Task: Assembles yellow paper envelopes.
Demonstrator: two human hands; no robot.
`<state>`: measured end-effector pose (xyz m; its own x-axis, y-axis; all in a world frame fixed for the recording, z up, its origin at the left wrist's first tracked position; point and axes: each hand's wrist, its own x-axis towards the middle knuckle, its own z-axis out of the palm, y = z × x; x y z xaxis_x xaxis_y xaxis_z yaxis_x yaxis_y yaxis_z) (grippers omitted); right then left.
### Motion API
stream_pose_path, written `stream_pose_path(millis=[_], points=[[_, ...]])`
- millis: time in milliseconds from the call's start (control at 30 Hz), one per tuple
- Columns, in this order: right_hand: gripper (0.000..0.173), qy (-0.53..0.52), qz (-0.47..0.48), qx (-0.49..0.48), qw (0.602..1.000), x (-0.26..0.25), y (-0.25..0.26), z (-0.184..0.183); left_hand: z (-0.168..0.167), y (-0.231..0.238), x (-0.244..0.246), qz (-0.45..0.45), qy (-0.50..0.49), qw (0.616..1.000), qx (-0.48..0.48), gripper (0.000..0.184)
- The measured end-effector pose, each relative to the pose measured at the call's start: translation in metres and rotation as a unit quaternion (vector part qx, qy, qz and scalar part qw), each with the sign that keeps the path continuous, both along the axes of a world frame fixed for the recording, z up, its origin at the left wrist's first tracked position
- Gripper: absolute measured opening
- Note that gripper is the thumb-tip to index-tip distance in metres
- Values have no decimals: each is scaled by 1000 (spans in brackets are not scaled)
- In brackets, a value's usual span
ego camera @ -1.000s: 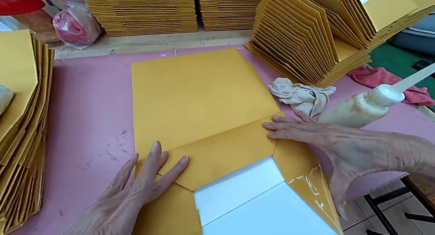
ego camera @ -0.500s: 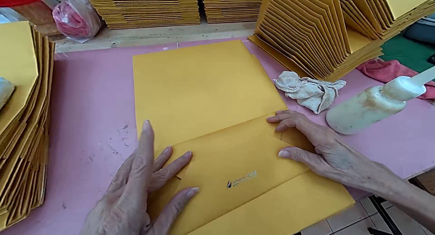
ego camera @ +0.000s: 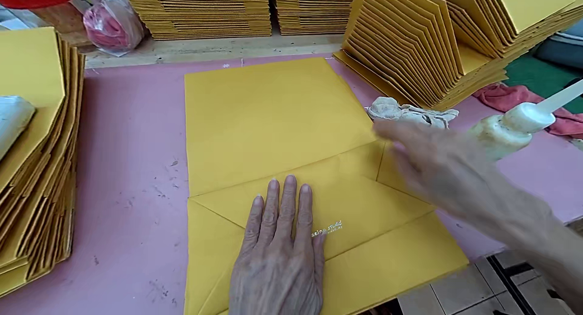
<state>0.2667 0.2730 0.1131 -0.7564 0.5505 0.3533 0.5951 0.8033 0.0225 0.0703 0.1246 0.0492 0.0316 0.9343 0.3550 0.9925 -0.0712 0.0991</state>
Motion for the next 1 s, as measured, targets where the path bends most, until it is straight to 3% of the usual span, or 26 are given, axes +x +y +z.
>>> stream_pose_path(millis=[67, 133, 200, 300, 400, 467, 533, 600, 700, 833, 933, 1000], points=[[39, -97, -143, -22, 985, -10, 21, 13, -2, 1, 3, 13, 8, 1000, 8, 59], [44, -201, -253, -89, 942, -25, 41, 9, -4, 2, 7, 24, 14, 1000, 12, 62], [25, -252, -287, -103, 918, -35, 54, 2, -6, 5, 11, 27, 13, 999, 20, 64], [14, -167, -277, -68, 944, -36, 62, 18, -9, 6, 16, 37, 2, 999, 24, 63], [26, 10, -170, 40, 985, -26, 61, 42, -8, 8, 19, 44, -10, 999, 9, 62], [36, 86, -99, 33, 991, -42, 35, 53, -7, 10, 21, 45, -30, 998, 12, 61], [35, 93, 16, 14, 995, -71, -10, 52, -8, 6, 24, 43, -60, 996, 45, 54], [25, 73, 156, 8, 985, -106, -39, 28, -7, -10, 28, 32, -86, 991, 98, 29], [20, 20, 280, 18, 960, -149, -53, -14, 14, -31, 24, -25, -105, 994, -8, 20], [22, 18, 330, 54, 942, -200, -38, -36, 9, 1, 34, 94, -171, 979, 61, 24], [21, 37, 340, 37, 939, -219, -14, -65, 6, 6, 28, 71, -131, 988, 40, 36], [20, 23, 318, -12, 948, -225, -13, -43, 6, 4, 25, 50, -97, 994, 24, 43]])
